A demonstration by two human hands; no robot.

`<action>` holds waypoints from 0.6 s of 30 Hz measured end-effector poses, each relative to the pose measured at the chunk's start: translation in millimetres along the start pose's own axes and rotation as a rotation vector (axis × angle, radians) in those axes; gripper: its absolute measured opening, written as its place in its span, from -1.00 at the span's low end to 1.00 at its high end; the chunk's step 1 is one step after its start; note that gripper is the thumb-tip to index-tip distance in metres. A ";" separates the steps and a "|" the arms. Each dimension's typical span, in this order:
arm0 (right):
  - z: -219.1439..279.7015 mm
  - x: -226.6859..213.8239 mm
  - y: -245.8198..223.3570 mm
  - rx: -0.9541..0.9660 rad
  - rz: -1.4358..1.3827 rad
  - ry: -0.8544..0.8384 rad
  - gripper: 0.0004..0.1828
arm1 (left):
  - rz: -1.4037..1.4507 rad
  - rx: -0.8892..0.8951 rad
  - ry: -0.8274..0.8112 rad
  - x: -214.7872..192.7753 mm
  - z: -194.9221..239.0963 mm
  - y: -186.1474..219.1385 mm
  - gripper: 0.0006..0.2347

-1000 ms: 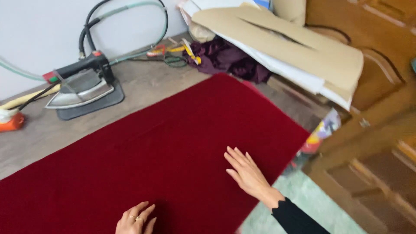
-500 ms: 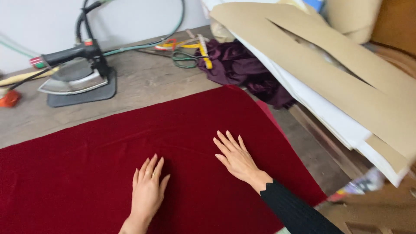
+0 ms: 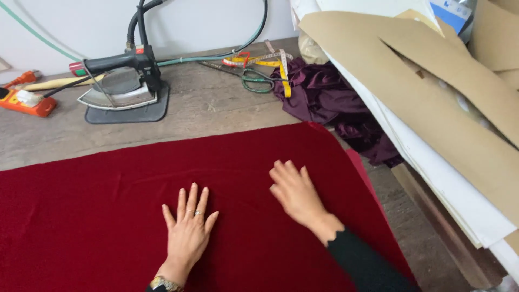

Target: A person prepares a large piece of red velvet fabric on a work table by smoothing it out, measuring it with a long ruler and a flexible tape measure, and marking it with chalk for a pattern.

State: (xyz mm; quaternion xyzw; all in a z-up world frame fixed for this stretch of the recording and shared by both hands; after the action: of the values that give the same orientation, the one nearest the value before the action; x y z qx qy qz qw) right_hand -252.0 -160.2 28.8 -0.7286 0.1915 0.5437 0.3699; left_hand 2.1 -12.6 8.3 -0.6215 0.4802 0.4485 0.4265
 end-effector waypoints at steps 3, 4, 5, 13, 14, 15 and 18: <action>-22.3 1.1 76.3 0.029 -0.168 0.252 -0.58 | 0.021 -0.050 -0.012 7.9 -4.5 -5.1 -0.40; -30.2 -7.8 91.8 0.026 -0.164 0.253 -0.58 | 0.024 -0.052 -0.009 9.9 -5.0 -5.2 -0.40; -37.4 -17.2 107.4 0.043 -0.157 0.342 -0.64 | 0.004 -0.051 -0.009 12.1 -5.2 -5.5 -0.40; -79.8 -34.0 171.8 0.448 -0.088 0.199 -0.60 | -0.019 -0.048 0.015 16.1 -6.0 -3.4 -0.38; -83.3 -29.1 177.3 0.410 -0.027 0.212 -0.66 | -0.036 -0.044 0.029 15.3 -5.8 -3.0 -0.38; -87.2 -24.0 182.5 0.371 0.034 0.227 -0.72 | -0.054 -0.042 0.044 15.1 -5.8 -2.9 -0.38; -90.2 -25.5 180.7 0.416 0.043 0.227 -0.94 | -0.021 -0.039 0.019 14.5 -5.6 -3.4 -0.39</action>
State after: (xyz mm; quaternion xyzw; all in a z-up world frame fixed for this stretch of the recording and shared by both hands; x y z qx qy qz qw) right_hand -325.0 -348.8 5.0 -0.6889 0.3552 0.4151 0.4764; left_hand 8.3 -20.5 -4.1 -0.6388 0.4691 0.4474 0.4144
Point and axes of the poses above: each hand's wrist, its own z-axis away from the middle knuckle, its own x-axis out of the palm, y = z × x, the point moved 1 cm from there along -z, towards the middle knuckle
